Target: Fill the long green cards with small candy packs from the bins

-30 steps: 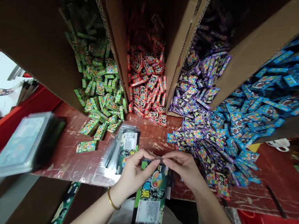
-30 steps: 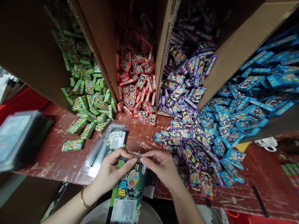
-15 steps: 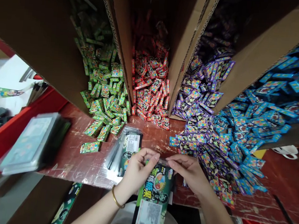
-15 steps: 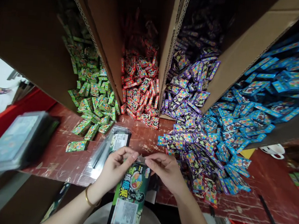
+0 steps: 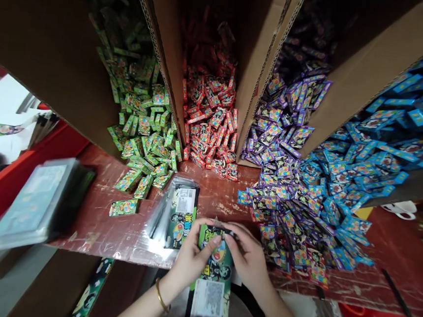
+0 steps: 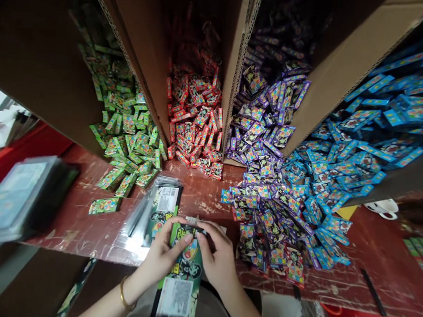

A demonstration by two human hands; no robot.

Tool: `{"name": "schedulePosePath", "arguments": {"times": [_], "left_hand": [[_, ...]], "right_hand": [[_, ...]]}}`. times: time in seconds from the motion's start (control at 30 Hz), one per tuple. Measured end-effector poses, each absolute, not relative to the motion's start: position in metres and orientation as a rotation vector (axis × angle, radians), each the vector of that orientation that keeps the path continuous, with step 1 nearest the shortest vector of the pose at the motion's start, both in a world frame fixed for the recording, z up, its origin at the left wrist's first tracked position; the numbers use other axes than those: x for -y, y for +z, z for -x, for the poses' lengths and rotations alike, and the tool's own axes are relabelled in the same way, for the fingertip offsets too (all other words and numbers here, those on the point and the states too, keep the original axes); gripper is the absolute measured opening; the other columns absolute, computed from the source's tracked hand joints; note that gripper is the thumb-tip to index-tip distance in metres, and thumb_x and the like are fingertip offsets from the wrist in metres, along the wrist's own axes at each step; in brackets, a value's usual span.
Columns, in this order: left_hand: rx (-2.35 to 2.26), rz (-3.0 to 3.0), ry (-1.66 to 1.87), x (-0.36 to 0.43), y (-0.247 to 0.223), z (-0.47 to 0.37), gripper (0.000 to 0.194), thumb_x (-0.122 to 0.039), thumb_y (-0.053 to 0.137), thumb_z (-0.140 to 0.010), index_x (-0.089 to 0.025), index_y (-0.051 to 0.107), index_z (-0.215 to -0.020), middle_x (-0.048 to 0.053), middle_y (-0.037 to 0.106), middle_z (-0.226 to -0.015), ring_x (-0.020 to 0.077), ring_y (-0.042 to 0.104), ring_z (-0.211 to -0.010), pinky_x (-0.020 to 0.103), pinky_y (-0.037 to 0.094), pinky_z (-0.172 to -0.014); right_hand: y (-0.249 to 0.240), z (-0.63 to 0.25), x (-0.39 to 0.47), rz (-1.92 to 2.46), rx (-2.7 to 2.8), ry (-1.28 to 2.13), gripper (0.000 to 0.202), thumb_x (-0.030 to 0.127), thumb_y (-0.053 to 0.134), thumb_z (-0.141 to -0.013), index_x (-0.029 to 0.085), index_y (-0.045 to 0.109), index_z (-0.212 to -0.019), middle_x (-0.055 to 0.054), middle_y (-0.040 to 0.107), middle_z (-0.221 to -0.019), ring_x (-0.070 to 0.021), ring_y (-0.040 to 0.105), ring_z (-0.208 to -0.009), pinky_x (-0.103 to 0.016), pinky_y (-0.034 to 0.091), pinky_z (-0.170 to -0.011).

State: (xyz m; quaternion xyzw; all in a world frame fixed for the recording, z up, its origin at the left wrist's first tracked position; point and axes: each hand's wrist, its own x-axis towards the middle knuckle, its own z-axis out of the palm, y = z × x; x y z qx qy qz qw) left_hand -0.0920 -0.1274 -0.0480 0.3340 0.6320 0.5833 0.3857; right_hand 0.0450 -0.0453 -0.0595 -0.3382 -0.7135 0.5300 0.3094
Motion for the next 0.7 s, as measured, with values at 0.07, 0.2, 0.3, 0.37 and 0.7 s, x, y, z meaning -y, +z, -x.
{"name": "schedulePosePath", "arguments": {"times": [0.07,0.2,0.3,0.37,0.7], "left_hand": [[-1.634,-0.678,1.543,0.125,-0.049,0.113,0.026,-0.035,0.067,-0.075,-0.021,0.054,-0.094,-0.001,0.062,-0.081,0.0145,0.06,-0.074,0.024,0.048,-0.067],[-1.564,-0.201,1.722,0.12,-0.047,0.176,0.044,-0.04,0.078,-0.061,-0.022,0.051,-0.091,-0.006,0.063,-0.065,0.0113,0.059,-0.051,0.022,0.048,-0.052],[-1.488,-0.136,1.66,0.121,-0.049,0.193,0.05,-0.037,0.082,-0.055,-0.022,0.051,-0.092,-0.006,0.064,-0.062,0.0122,0.06,-0.047,0.023,0.048,-0.049],[-1.434,-0.146,1.563,0.123,-0.056,0.182,0.048,-0.037,0.081,-0.058,-0.022,0.051,-0.093,-0.006,0.065,-0.062,0.013,0.061,-0.047,0.024,0.048,-0.049],[-1.324,-0.154,1.377,0.116,-0.099,0.118,0.044,-0.039,0.079,-0.06,-0.018,0.053,-0.089,-0.002,0.066,-0.07,0.0155,0.065,-0.06,0.026,0.049,-0.058]], "right_hand": [[-0.067,-0.044,0.035,0.954,1.78,1.385,0.028,0.035,0.051,-0.088,0.023,0.06,-0.112,-0.01,0.061,-0.117,-0.0219,0.062,-0.1,-0.038,0.049,-0.089],[-0.086,-0.054,-0.007,1.103,1.715,1.195,0.026,0.037,0.053,-0.084,0.019,0.06,-0.101,-0.011,0.065,-0.103,-0.022,0.064,-0.089,-0.039,0.051,-0.08],[-0.102,-0.057,-0.02,1.184,2.116,1.143,0.014,0.027,0.063,-0.073,0.019,0.063,-0.085,-0.007,0.066,-0.086,-0.0216,0.062,-0.08,-0.035,0.05,-0.072],[-0.112,-0.053,-0.018,1.242,2.322,1.085,0.02,0.02,0.069,-0.065,0.019,0.064,-0.084,-0.005,0.065,-0.081,-0.0207,0.061,-0.076,-0.032,0.048,-0.07],[-0.116,-0.046,-0.012,1.015,2.463,1.07,0.013,0.017,0.06,-0.076,0.021,0.064,-0.064,-0.002,0.06,-0.076,-0.0181,0.058,-0.078,-0.029,0.045,-0.073]]}}
